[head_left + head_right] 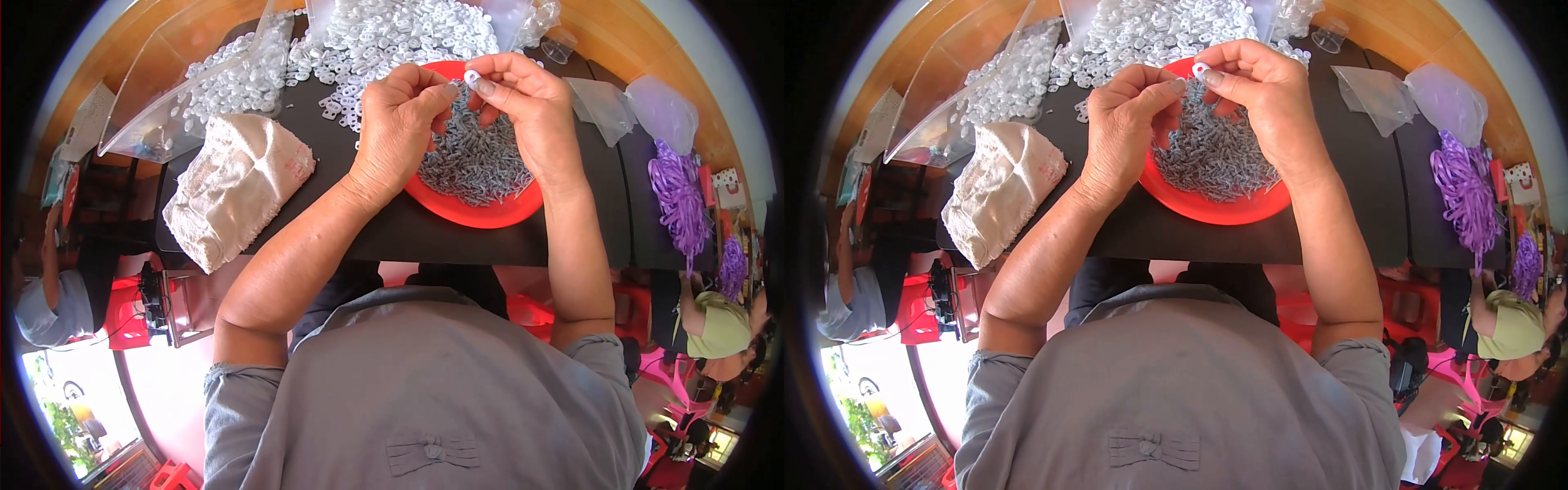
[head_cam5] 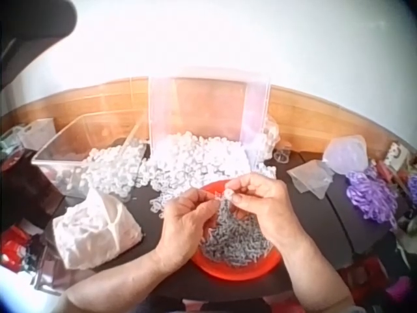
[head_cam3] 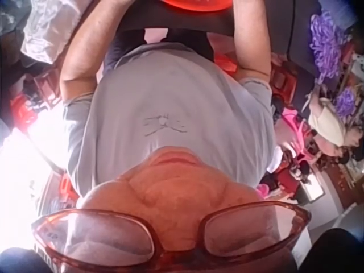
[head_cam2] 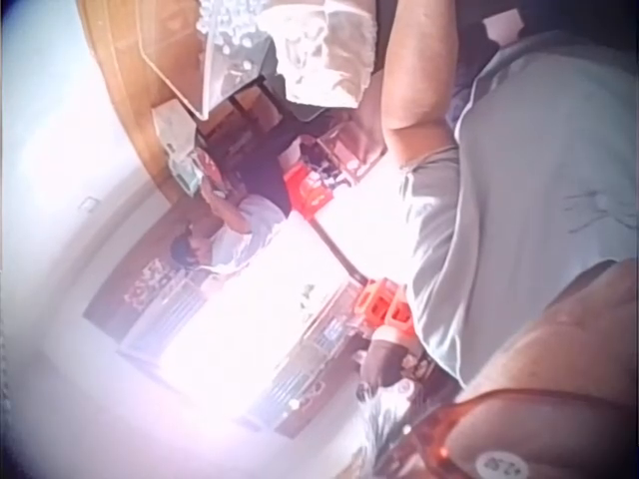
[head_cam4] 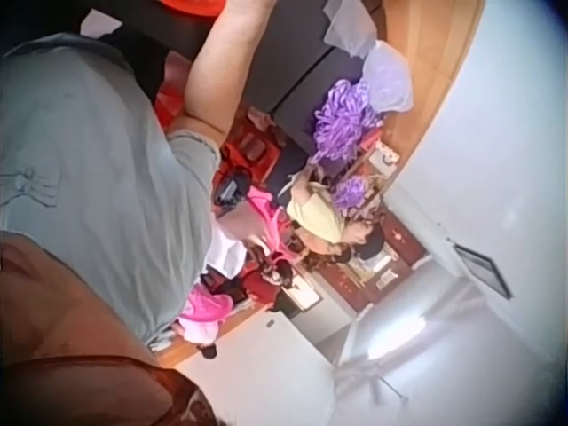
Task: Assembling small white plastic components by inserting tiny grey metal springs/pins into them.
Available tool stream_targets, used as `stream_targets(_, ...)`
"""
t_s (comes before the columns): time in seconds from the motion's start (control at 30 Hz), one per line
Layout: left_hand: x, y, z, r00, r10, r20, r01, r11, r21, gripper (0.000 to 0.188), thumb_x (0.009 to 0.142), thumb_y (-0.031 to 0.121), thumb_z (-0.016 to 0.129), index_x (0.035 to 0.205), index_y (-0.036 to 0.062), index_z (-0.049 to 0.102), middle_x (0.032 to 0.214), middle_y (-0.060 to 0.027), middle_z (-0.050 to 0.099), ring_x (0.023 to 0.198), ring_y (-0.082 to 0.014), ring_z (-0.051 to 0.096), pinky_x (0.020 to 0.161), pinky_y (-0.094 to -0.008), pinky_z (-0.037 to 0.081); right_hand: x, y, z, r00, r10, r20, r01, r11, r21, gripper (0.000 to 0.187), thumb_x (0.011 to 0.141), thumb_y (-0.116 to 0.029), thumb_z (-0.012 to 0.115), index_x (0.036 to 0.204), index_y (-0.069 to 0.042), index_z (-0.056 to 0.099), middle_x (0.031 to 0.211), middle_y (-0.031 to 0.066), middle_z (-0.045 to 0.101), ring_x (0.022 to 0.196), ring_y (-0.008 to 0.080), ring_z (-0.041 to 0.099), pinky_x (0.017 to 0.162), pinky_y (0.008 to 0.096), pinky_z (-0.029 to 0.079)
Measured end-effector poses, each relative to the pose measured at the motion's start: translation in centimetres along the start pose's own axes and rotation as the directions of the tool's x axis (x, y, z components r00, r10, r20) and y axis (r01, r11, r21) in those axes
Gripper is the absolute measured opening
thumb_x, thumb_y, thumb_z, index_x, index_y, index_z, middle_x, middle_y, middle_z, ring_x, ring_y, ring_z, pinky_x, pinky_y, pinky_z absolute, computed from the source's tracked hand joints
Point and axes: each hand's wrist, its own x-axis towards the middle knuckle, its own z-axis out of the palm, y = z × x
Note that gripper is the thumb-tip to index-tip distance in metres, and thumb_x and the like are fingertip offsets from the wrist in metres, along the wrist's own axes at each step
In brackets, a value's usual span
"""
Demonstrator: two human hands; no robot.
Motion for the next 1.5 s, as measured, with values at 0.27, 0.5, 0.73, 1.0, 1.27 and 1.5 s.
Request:
stream_targets(0.27,-0.2,-0.1,0.1,1.000,0.007,-0.013,-0.007,1.000,0.018,0.017,0.087,0.015,0.064,0.086,-0.0018,0.062,0.067,-0.0018,0.059,0.056,-0.0064,0.053,0.044,-0.0206,0.041,-0.4,0.2,1.0,1.000,-0.006,-0.009,0.006,1.000,-0.006,0.017,0.090,-0.004,0.060,0.105,0.001,0.065,0.089,0.0047,0.066,0.077,0.0115,0.062,0.064,0.0228,0.047)
stream_targets(0.5,0.0,0.0,0.1,0.999,0.033,0.021,-0.032,0.999,-0.037,0.013,0.090,0.011,0.064,0.089,-0.0021,0.061,0.068,-0.0019,0.059,0.057,-0.0063,0.053,0.045,-0.0201,0.042,-0.2,0.1,0.4,0.998,0.060,0.013,-0.061,0.996,0.066,0.016,0.091,-0.008,0.060,0.103,0.002,0.065,0.087,0.0051,0.066,0.076,0.0125,0.063,0.063,0.0232,0.047)
stream_targets(0.73,-0.1,0.2,0.4,0.991,0.127,0.040,-0.119,0.980,-0.159,0.012,0.084,-0.001,0.070,0.092,-0.0030,0.062,0.076,-0.0060,0.065,0.062,-0.0087,0.058,0.049,-0.0208,0.045,-0.1,-0.3,-0.3,0.995,0.080,0.063,-0.084,0.994,0.063,0.017,0.092,-0.014,0.060,0.098,0.002,0.064,0.084,0.0050,0.065,0.071,0.0116,0.062,0.059,0.0226,0.046)
stream_targets(1.0,-0.1,0.3,-0.1,0.984,0.142,0.109,-0.119,0.974,-0.195,0.014,0.082,-0.004,0.071,0.094,-0.0036,0.063,0.081,-0.0079,0.067,0.066,-0.0101,0.061,0.050,-0.0213,0.047,-0.5,-0.6,-0.4,0.989,0.090,0.114,-0.103,0.989,0.110,0.020,0.093,-0.019,0.061,0.094,0.000,0.065,0.077,0.0040,0.064,0.063,0.0098,0.059,0.054,0.0209,0.044)
stream_targets(1.27,-0.1,0.5,-0.3,0.956,0.208,0.206,-0.175,0.970,-0.170,0.026,0.082,-0.004,0.071,0.107,-0.0036,0.065,0.083,-0.0053,0.066,0.072,-0.0098,0.061,0.055,-0.0217,0.048,-0.5,-1.0,-0.7,0.972,0.123,0.198,-0.155,0.976,0.155,0.023,0.093,-0.022,0.062,0.090,0.000,0.063,0.070,0.0038,0.061,0.057,0.0108,0.060,0.048,0.0190,0.041)
stream_targets(1.5,-0.4,0.4,0.1,0.959,0.214,0.186,-0.182,0.968,-0.175,0.028,0.081,-0.004,0.072,0.108,-0.0021,0.065,0.083,-0.0051,0.066,0.072,-0.0105,0.062,0.057,-0.0215,0.049,-0.7,-1.0,-0.4,0.976,0.143,0.162,-0.177,0.960,0.216,0.022,0.089,-0.023,0.066,0.089,-0.001,0.067,0.065,0.0020,0.060,0.054,0.0099,0.058,0.046,0.0190,0.039)
